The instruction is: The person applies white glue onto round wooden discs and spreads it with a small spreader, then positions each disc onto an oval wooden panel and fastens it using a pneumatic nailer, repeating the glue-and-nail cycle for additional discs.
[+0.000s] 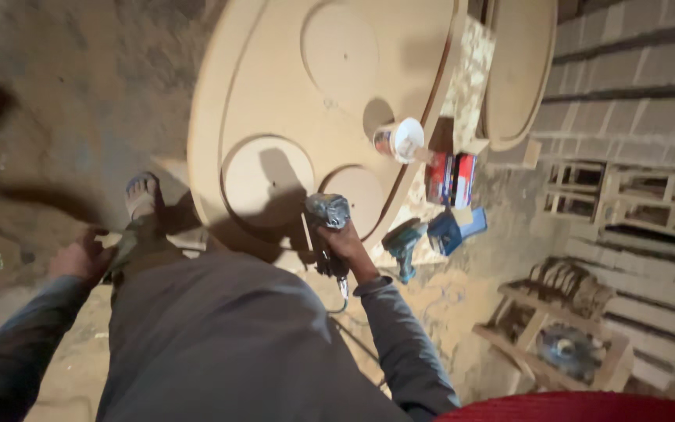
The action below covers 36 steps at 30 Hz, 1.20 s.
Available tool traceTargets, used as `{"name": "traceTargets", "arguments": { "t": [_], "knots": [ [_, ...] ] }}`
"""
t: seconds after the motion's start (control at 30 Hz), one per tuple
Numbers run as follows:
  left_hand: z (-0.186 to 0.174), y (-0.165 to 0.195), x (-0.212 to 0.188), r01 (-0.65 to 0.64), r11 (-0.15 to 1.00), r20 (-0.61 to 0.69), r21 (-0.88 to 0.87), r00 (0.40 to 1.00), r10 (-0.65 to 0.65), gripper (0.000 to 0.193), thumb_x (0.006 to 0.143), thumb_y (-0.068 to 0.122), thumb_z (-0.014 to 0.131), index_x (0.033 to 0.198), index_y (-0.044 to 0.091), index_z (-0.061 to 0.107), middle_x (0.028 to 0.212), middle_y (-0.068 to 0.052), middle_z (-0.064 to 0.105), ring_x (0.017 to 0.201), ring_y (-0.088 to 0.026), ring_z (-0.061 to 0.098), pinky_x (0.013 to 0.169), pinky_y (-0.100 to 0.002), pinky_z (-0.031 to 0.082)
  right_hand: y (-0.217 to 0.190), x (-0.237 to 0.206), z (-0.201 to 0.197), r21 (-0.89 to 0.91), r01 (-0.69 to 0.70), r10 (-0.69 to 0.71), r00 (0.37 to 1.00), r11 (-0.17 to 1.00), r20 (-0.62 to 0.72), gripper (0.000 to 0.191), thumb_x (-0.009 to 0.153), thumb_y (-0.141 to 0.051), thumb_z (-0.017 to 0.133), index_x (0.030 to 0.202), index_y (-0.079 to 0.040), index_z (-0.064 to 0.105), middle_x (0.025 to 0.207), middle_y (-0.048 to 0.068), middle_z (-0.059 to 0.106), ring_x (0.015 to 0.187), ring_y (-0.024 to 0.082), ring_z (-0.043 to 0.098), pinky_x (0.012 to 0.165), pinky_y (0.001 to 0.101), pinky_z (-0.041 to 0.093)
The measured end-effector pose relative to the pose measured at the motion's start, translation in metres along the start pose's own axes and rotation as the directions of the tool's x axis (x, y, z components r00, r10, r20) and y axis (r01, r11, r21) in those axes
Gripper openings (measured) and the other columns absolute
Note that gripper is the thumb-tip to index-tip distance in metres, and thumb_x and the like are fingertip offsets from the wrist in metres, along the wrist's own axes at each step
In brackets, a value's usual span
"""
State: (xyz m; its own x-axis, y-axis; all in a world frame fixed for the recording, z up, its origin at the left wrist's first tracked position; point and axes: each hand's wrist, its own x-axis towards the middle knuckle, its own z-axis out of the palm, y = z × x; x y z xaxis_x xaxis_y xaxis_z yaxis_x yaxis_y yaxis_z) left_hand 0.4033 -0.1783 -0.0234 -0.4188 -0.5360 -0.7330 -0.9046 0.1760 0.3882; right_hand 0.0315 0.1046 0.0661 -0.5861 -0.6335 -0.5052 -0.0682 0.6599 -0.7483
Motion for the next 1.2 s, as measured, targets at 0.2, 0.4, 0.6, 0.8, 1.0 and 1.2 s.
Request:
{"name": "traceTargets", "arguments": {
  "t": [0.2, 0.4, 0.6, 0.8, 1.0, 1.2],
  "knots": [
    [0.001, -0.010, -0.003, 0.000, 1.000, -0.003, -0.008, 1.000, 0.000, 0.054, 0.097, 0.048, 0.067, 0.139, 0.015, 0.060, 0.115, -0.024, 0.075, 0.107, -0.045, 0.070, 0.092, -0.052, 0.055, -0.020, 0.040, -0.013, -0.051, -0.185, 0.186, 0.982, 0.981, 0.017, 0.019, 0.095, -0.017, 0.072, 0.089, 0.000, 0.069, 0.069, 0.007, 0.064, 0.054, 0.014, 0.059, 0.048, 0.0311, 0.045],
    [0.002, -0.025, -0.015, -0.020, 0.987, -0.078, -0.160, 0.997, 0.007, 0.053, 0.091, 0.039, 0.072, 0.135, 0.011, 0.063, 0.119, -0.021, 0.075, 0.110, -0.040, 0.070, 0.094, -0.050, 0.055, -0.035, 0.039, -0.010, -0.016, 0.203, -0.201, 0.977, 0.979, 0.066, 0.013, 0.094, -0.010, 0.071, 0.107, -0.005, 0.069, 0.088, -0.001, 0.068, 0.074, 0.009, 0.062, 0.064, 0.0284, 0.052],
    [-0.002, -0.033, -0.015, 0.028, 0.982, -0.040, -0.189, 0.999, -0.037, 0.052, 0.091, 0.040, 0.072, 0.134, 0.013, 0.064, 0.118, -0.019, 0.075, 0.111, -0.038, 0.071, 0.093, -0.049, 0.056, -0.059, 0.067, -0.013, 0.222, -0.261, 0.252, 0.965, 0.939, 0.068, 0.008, 0.088, -0.010, 0.073, 0.093, -0.007, 0.067, 0.064, 0.000, 0.057, 0.047, 0.011, 0.049, 0.042, 0.0300, 0.036],
    [-0.004, -0.036, -0.013, 0.060, 0.943, -0.027, -0.328, 0.997, -0.073, 0.050, 0.097, 0.044, 0.068, 0.133, 0.009, 0.063, 0.105, -0.020, 0.079, 0.097, -0.037, 0.076, 0.091, -0.049, 0.059, -0.055, 0.080, -0.003, 0.083, -0.422, 0.416, 0.906, 0.903, 0.074, 0.013, 0.092, -0.012, 0.070, 0.086, -0.001, 0.066, 0.058, 0.004, 0.055, 0.046, 0.014, 0.050, 0.042, 0.0322, 0.039],
    [-0.015, -0.043, -0.008, 0.037, 0.962, -0.097, -0.269, 0.993, -0.065, 0.051, 0.092, 0.041, 0.073, 0.131, 0.009, 0.066, 0.104, -0.019, 0.077, 0.098, -0.037, 0.072, 0.086, -0.048, 0.056, -0.083, 0.087, 0.005, 0.021, -0.219, 0.217, 0.973, 0.975, 0.083, 0.006, 0.085, -0.012, 0.071, 0.091, -0.009, 0.069, 0.062, 0.000, 0.061, 0.048, 0.013, 0.055, 0.043, 0.0312, 0.043],
    [-0.012, -0.052, -0.014, 0.078, 0.902, -0.056, -0.425, 0.992, -0.112, 0.050, 0.096, 0.040, 0.069, 0.132, 0.006, 0.065, 0.096, -0.018, 0.080, 0.089, -0.031, 0.077, 0.084, -0.045, 0.058, -0.076, 0.092, 0.037, -0.019, -0.186, 0.186, 0.970, 0.982, 0.155, 0.015, 0.093, -0.012, 0.065, 0.087, 0.002, 0.062, 0.058, 0.007, 0.059, 0.044, 0.019, 0.055, 0.040, 0.0343, 0.041]
  ]
}}
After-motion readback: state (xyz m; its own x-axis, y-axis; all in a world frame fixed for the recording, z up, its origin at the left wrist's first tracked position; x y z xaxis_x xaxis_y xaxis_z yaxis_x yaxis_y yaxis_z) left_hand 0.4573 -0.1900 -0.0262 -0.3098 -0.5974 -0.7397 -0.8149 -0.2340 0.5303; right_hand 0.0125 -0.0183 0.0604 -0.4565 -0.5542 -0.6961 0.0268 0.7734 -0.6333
